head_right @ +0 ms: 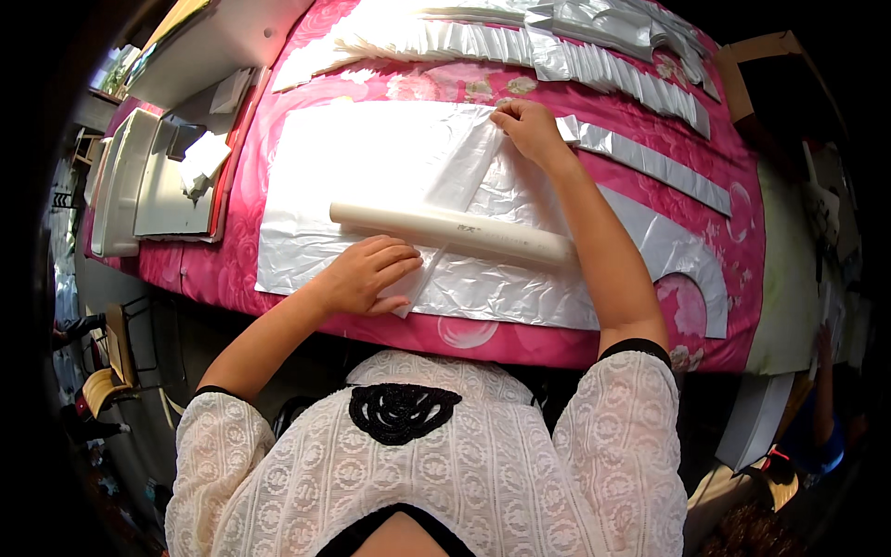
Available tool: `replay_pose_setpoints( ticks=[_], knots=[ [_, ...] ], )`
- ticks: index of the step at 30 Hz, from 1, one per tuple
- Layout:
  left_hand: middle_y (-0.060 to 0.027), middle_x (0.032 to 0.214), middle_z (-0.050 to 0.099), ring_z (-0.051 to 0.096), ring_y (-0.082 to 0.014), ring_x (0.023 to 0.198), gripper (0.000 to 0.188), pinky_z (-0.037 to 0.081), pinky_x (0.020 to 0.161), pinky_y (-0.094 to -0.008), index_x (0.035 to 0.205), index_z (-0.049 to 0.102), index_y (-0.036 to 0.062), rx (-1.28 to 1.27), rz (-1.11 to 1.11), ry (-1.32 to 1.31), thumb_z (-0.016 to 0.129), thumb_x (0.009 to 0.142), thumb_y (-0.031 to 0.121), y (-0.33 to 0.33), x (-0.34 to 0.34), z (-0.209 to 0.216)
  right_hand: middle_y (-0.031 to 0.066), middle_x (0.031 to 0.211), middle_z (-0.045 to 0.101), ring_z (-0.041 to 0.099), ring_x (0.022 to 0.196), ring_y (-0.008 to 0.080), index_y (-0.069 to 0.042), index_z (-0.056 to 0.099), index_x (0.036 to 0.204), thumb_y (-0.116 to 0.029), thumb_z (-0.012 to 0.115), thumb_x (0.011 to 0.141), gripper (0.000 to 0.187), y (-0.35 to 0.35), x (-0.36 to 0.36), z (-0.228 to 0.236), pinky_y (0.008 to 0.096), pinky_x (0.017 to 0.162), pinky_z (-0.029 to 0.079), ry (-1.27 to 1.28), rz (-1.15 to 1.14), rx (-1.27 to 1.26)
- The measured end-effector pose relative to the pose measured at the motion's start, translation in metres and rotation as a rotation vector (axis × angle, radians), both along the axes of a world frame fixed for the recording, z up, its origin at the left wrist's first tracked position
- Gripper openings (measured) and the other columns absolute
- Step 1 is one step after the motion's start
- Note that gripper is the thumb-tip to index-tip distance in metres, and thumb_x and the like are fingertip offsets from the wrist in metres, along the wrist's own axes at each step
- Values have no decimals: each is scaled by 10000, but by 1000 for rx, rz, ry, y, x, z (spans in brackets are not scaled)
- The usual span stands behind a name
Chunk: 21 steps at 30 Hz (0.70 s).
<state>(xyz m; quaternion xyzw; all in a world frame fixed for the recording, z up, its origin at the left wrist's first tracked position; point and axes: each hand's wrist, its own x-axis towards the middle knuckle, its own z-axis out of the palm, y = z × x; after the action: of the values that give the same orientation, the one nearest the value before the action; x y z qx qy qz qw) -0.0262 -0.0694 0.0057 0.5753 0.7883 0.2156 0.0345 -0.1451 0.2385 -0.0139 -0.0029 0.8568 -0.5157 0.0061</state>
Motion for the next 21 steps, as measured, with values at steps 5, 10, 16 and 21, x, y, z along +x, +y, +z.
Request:
replay_pose_setpoints(
  ticks=[5,10,16,21],
  knots=[
    [-200,1425,254,237,-319,1329,847,167,1081,-440,1344,280,-50,-206,-31,-26,430,799,581,5,34,-12,55,833,634,585,715,130,1,631,969,-197,633,807,256,-11,3,11,280,679,471,-180,-173,-44],
    [-216,1420,254,219,-325,1337,860,143,1087,-446,1342,276,-60,-217,65,-22,413,805,597,19,59,-14,173,1163,506,510,1021,310,-8,499,1193,-232,615,809,460,-53,74,36,381,887,407,392,-158,424],
    [-219,1422,248,205,-323,1342,853,122,1093,-443,1341,273,-65,-217,106,1,414,809,586,28,72,-15,108,1124,526,494,1010,264,-100,501,1234,-175,634,752,506,-71,171,21,388,881,391,430,207,670],
    [-217,1428,233,189,-320,1349,841,109,1096,-439,1343,272,-64,-206,102,-3,418,813,573,30,73,-13,69,1084,547,506,956,267,-135,497,1251,-139,622,770,498,3,138,14,381,838,412,420,-143,901]
  ],
)
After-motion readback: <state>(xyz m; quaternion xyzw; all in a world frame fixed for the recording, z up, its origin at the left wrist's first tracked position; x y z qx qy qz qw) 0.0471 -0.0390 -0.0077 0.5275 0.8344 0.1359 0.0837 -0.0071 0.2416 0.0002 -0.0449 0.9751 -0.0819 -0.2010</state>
